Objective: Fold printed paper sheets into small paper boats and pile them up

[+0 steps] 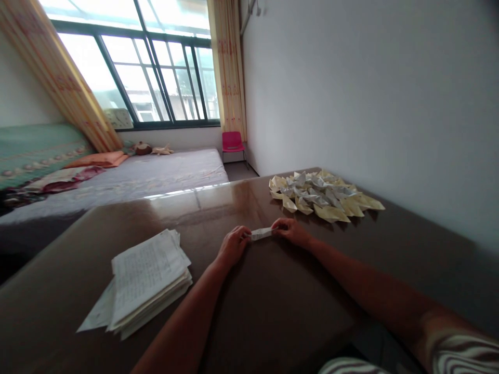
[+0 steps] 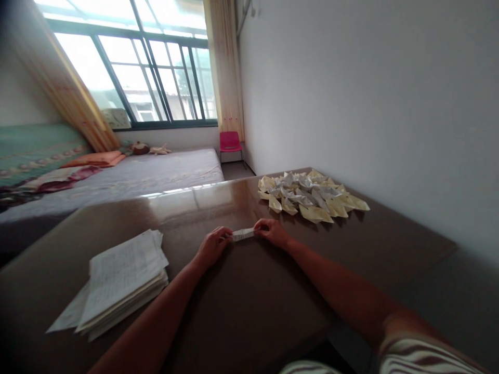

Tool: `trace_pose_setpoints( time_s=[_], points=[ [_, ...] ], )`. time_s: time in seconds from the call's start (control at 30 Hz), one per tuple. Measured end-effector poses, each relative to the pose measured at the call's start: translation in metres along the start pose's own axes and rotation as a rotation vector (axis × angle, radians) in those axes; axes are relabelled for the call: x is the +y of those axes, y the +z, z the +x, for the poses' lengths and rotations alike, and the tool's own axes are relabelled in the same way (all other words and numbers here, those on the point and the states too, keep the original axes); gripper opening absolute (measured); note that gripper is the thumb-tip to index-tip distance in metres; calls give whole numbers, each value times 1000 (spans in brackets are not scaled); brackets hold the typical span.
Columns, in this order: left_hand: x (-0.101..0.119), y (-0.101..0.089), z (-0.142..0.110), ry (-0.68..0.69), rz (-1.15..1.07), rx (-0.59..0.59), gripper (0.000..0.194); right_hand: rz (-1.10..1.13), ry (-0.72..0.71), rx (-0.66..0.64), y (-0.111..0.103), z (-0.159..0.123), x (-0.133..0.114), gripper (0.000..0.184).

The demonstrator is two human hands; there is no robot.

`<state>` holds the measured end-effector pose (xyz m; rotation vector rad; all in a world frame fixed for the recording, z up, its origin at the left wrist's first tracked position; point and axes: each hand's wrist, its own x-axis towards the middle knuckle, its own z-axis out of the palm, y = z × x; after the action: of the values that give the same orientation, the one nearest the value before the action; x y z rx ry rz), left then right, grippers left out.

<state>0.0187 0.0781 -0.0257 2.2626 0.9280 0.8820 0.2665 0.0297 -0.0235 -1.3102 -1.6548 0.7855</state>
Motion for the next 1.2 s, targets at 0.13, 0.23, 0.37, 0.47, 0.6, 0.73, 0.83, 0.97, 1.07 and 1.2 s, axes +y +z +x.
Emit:
trace_pose_setpoints(
  time_s=[0.13, 0.23, 0.37, 0.47, 0.6, 0.73, 0.83, 0.97, 1.07, 1.2],
  points=[
    [7, -1, -2, 58, 20, -51, 19, -18, -46, 10, 3, -2, -2, 19],
    [10, 0, -3, 92, 38, -91, 22, -45, -80, 0, 9, -3, -3, 18],
    [12, -1, -3, 120, 64, -92, 26, -140, -117, 16, 12, -3, -8, 15],
    [9, -2, -2, 96, 64, -16, 38, -241, -132, 71, -8, 1, -19, 16],
    [4, -3, -1, 88, 99, 37, 39, -425, -80, 291, -79, 10, -36, 25],
    [8, -3, -2, 140, 217, 34, 32, -630, 99, 653, -171, 13, -36, 39],
    [22, -6, -3, 202, 306, -41, 38, -727, 217, 768, -218, 9, -22, 40],
    [61, -8, -3, 249, 418, -275, 36, -799, 166, 650, -228, 13, -7, 40],
    [90, -12, 3, 202, 572, -441, 33, -944, -201, 524, -196, 24, -7, 43],
    [96, -45, 8, -13, 677, -476, 29, -867, -497, 231, -125, 19, -21, 37]
  ],
)
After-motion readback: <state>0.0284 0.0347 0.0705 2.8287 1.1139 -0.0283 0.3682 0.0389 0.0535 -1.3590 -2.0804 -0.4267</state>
